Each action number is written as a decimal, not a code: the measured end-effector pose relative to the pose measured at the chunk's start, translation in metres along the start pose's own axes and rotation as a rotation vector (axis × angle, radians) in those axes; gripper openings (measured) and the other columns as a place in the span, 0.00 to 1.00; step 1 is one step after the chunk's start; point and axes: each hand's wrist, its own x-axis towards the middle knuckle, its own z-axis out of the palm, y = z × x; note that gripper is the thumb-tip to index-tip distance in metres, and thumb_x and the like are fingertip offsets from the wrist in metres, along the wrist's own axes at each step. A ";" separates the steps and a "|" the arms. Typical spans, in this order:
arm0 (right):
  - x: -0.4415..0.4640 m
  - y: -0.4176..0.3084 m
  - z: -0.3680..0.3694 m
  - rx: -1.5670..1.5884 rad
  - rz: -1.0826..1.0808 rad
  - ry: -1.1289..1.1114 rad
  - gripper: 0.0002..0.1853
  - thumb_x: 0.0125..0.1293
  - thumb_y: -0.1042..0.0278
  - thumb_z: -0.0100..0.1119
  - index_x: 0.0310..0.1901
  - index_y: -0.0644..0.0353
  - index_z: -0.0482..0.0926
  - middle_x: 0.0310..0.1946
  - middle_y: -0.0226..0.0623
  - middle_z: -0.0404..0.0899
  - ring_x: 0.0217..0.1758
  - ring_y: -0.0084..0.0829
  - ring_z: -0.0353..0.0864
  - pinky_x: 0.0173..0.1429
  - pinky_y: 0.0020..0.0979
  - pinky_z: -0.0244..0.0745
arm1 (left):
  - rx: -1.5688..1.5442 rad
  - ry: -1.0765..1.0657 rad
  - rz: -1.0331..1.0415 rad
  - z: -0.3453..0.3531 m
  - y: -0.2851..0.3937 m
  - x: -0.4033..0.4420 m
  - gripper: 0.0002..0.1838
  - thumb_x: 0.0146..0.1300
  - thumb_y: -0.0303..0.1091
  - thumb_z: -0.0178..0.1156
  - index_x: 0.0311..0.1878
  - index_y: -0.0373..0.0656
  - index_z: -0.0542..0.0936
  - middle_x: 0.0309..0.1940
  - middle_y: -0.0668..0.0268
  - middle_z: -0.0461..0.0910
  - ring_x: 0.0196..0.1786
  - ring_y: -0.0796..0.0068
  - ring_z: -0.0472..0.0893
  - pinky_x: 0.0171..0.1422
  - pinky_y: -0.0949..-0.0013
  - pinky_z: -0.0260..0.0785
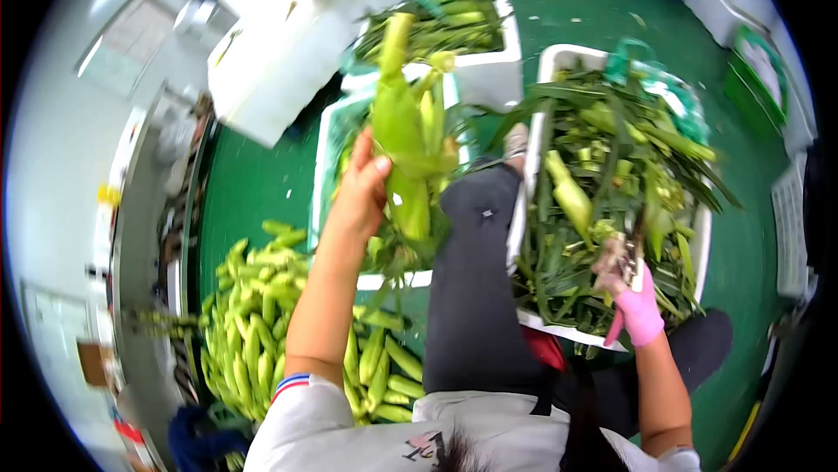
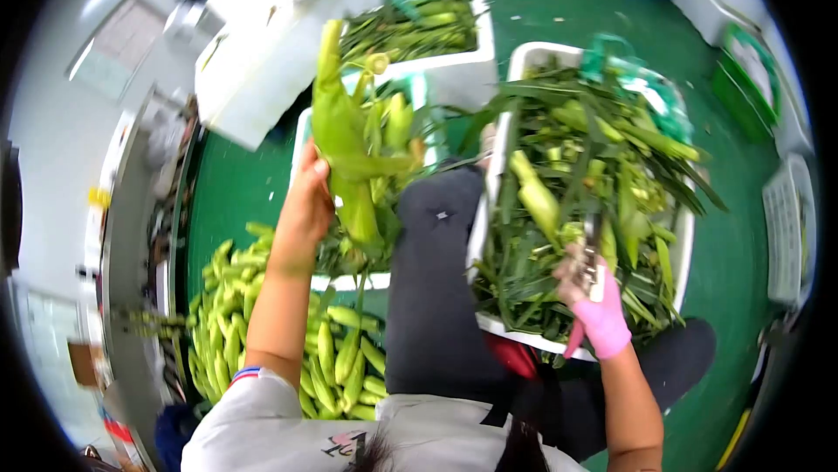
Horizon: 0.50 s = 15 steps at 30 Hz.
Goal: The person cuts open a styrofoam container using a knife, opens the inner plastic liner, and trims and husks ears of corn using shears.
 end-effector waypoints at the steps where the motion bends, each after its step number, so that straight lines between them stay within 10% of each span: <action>1: -0.003 -0.011 0.001 -0.047 -0.048 0.006 0.34 0.55 0.67 0.66 0.65 0.62 0.67 0.43 0.34 0.76 0.43 0.25 0.76 0.48 0.28 0.75 | -0.022 -0.102 -0.077 0.038 0.001 0.000 0.38 0.62 0.48 0.62 0.72 0.43 0.63 0.62 0.57 0.75 0.59 0.57 0.79 0.60 0.53 0.75; 5: -0.012 -0.046 -0.023 -0.357 -0.193 0.063 0.38 0.54 0.62 0.71 0.66 0.62 0.66 0.44 0.37 0.76 0.46 0.30 0.76 0.54 0.31 0.75 | -0.301 -0.438 -0.629 0.139 -0.060 -0.012 0.45 0.63 0.72 0.50 0.68 0.40 0.67 0.51 0.49 0.80 0.49 0.52 0.83 0.53 0.53 0.78; 9: -0.021 -0.053 -0.071 -0.453 -0.056 0.093 0.41 0.54 0.57 0.74 0.66 0.67 0.66 0.48 0.45 0.79 0.50 0.33 0.80 0.55 0.34 0.76 | -0.041 -0.580 -0.582 0.207 -0.088 -0.023 0.43 0.52 0.43 0.77 0.68 0.40 0.66 0.52 0.58 0.79 0.48 0.65 0.82 0.51 0.61 0.77; 12: -0.021 -0.060 -0.088 -0.490 0.044 0.039 0.46 0.52 0.53 0.75 0.67 0.68 0.64 0.53 0.51 0.76 0.56 0.40 0.78 0.62 0.35 0.73 | 0.183 -0.629 -0.485 0.228 -0.093 -0.017 0.43 0.51 0.35 0.76 0.69 0.42 0.64 0.50 0.59 0.79 0.48 0.66 0.83 0.53 0.62 0.76; 15: -0.010 -0.032 -0.097 -0.610 -0.293 0.108 0.48 0.50 0.46 0.74 0.65 0.71 0.65 0.58 0.57 0.73 0.61 0.48 0.75 0.66 0.41 0.70 | 0.250 -0.775 -0.696 0.233 -0.081 -0.009 0.40 0.51 0.31 0.71 0.68 0.40 0.64 0.46 0.56 0.79 0.43 0.63 0.83 0.48 0.61 0.79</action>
